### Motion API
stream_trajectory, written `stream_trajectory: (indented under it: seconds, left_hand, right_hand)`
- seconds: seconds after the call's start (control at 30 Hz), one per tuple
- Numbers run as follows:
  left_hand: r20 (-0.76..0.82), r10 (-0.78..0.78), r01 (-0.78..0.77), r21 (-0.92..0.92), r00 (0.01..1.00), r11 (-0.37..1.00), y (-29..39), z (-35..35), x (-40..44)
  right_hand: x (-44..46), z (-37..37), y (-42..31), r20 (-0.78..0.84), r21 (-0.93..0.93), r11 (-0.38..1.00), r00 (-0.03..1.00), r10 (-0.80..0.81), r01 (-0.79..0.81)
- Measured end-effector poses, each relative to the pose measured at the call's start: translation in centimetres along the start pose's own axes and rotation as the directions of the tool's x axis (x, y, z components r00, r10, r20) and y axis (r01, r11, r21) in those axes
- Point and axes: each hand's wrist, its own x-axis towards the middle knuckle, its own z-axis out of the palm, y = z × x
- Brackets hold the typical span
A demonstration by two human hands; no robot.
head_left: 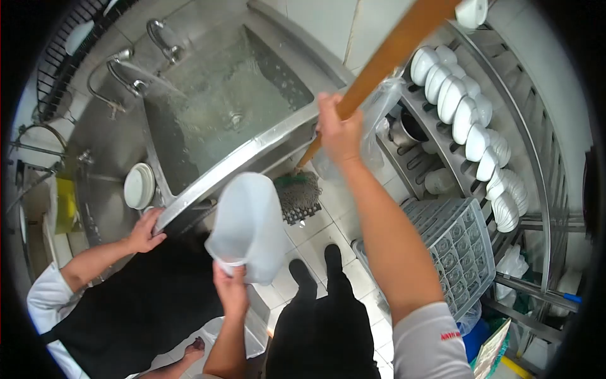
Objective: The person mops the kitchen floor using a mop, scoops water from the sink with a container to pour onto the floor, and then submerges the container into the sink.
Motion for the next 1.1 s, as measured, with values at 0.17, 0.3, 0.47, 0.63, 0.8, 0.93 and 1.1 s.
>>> stream_trajectory:
  seconds: [0.17,0.3,0.47,0.63,0.8,0.93,1.1]
  left_hand:
    - [0.046,0.144,-0.146,0.042,0.989,0.988,19.3,0.2,4.4]
    - [0.099,0.202,-0.223,0.313,0.974,0.923,24.1,4.0,12.5]
    - [0.369,0.382,-0.527,0.506,0.848,0.683,17.5,7.3,27.5]
    - [0.328,0.368,-0.49,0.656,0.87,0.574,12.0,11.0,31.6]
    - [0.234,0.527,-0.434,-0.352,0.817,0.83,21.7,15.1,14.2]
    - [0.522,0.692,-0.675,-0.266,0.499,0.688,27.1,12.0,3.5]
    - [0.194,0.812,-0.783,-0.217,0.551,0.583,37.7,7.2,-5.0]
  right_hand:
    - [-0.5,1.1,-1.0,0.064,-0.142,0.989,0.997,0.035,-0.026]
    - [-2.7,2.2,-0.6,0.181,-0.136,0.991,0.983,0.022,0.003]
    - [-5.5,4.0,-1.1,0.152,-0.205,0.957,0.972,-0.178,0.207]
    - [-5.4,3.9,-1.7,0.129,-0.142,0.97,0.976,-0.178,0.195]
    - [-5.6,3.1,-0.4,0.133,-0.177,0.979,0.988,-0.083,0.106]
    - [-11.6,2.9,5.4,0.376,-0.171,0.974,0.924,-0.073,0.146]
    - [-13.9,5.3,-6.5,0.328,0.124,0.961,0.904,-0.273,0.246]
